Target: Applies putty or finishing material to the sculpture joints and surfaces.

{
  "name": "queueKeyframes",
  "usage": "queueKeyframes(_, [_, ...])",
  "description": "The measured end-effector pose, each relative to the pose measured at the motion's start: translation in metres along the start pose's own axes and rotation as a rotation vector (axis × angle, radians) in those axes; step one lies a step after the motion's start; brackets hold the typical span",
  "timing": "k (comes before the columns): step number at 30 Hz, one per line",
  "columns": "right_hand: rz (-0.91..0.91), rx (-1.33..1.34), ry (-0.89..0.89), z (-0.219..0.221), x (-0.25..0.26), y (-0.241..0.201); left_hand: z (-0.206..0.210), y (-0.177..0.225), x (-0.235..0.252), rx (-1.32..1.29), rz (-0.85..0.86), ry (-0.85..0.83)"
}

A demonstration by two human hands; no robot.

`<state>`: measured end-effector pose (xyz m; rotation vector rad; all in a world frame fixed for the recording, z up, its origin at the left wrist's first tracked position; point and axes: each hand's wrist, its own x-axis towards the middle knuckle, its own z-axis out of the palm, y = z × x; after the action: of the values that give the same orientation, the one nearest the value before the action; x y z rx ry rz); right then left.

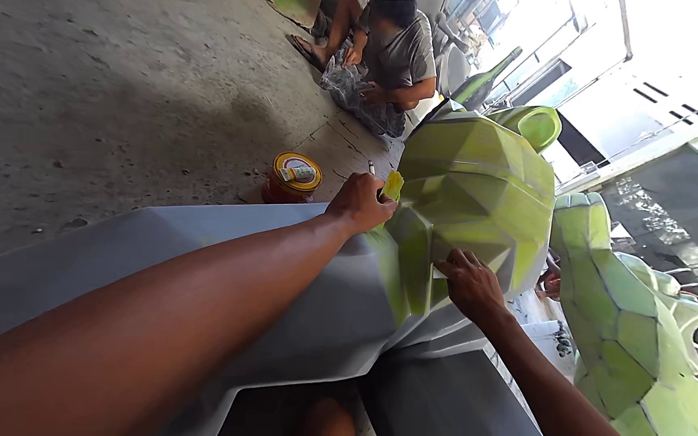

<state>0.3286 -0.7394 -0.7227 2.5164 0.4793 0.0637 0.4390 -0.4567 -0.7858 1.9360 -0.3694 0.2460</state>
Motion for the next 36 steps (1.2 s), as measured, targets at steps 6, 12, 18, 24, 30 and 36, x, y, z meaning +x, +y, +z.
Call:
queueKeyframes(6, [-0.014,-0.040,0.046,0.031,-0.053,-0.015,0.000,0.001,0.000,0.003,0.002,0.010])
queueKeyframes(12, [-0.070,-0.042,0.154,0.051,-0.083,-0.019,0.003,0.000,0.001,-0.009,-0.018,0.001])
queueKeyframes(18, [-0.064,0.119,0.073,0.019,-0.068,-0.004,0.004,0.000,0.002,0.000,-0.024,-0.018])
queueKeyframes(24, [-0.026,0.228,0.189,-0.022,-0.018,0.031,0.003,0.001,0.001,0.006,-0.020,-0.023])
queueKeyframes(30, [-0.024,0.059,0.126,-0.005,0.028,0.023,0.002,0.001,0.001,0.001,-0.012,-0.008])
queueKeyframes(36, [0.011,-0.018,0.016,0.004,0.032,0.012,0.000,0.001,0.001,0.014,-0.027,-0.012])
